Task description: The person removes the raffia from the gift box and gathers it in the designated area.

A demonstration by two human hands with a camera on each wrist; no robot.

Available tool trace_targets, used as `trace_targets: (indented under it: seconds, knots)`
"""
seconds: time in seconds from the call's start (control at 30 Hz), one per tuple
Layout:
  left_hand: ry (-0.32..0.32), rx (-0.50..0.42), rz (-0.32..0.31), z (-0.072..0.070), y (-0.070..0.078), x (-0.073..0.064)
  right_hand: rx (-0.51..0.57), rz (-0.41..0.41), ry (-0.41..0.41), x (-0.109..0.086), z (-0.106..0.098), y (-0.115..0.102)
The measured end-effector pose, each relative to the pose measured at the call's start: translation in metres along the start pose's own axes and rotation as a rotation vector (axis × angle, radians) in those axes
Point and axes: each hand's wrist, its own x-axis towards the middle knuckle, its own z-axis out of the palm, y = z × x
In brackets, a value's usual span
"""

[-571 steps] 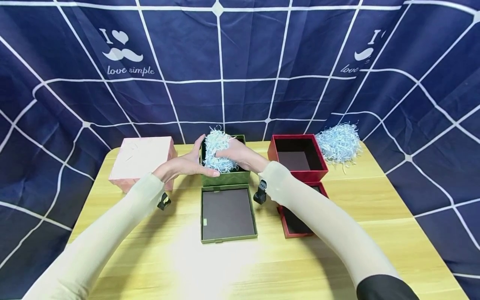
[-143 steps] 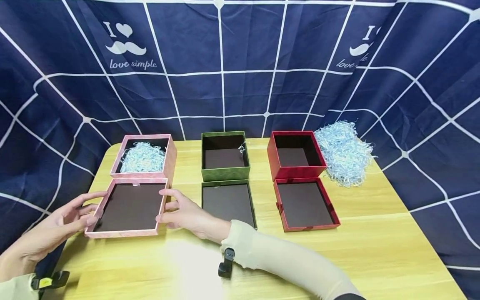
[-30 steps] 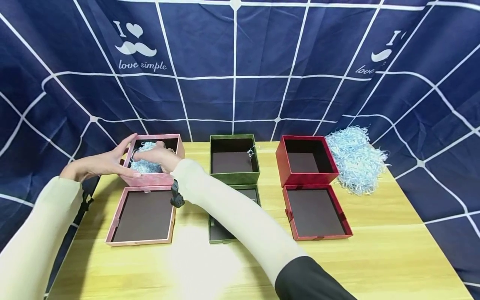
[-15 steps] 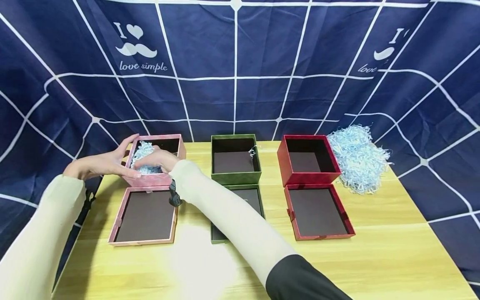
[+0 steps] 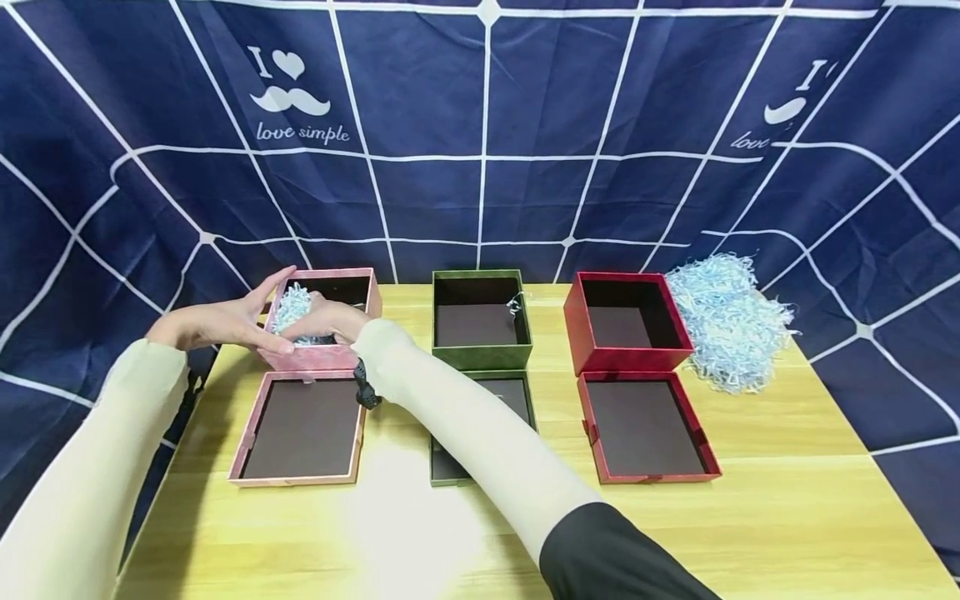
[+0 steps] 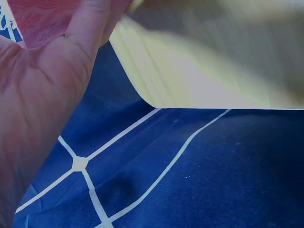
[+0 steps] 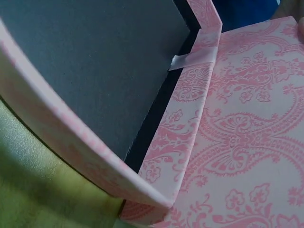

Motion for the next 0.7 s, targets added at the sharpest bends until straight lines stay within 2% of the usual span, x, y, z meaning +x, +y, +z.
trace_targets:
  seconds: [0.07,0.13,0.23,0.4,0.63,0.7]
  knots:
    - [-0.003,-0.001,-0.007,0.000,0.000,0.001,0.027,-0.030,0.014,0.000,-0.001,0.002]
    - [-0.007,-0.003,-0.017,0.000,0.000,0.001,0.079,-0.098,0.032,0.001,-0.001,0.004]
    - [-0.014,-0.003,-0.031,-0.001,0.001,0.002,0.111,-0.132,0.077,0.002,-0.002,0.005]
    - [-0.034,0.030,-0.038,-0.004,0.006,0.005,0.069,-0.078,0.179,0.006,-0.001,0.004]
    - [-0.024,0.051,-0.051,-0.005,0.008,0.006,0.120,-0.034,0.233,0.020,0.001,0.004]
    - [-0.021,0.059,-0.051,-0.005,0.007,0.006,0.144,-0.045,0.246,0.019,0.000,0.004]
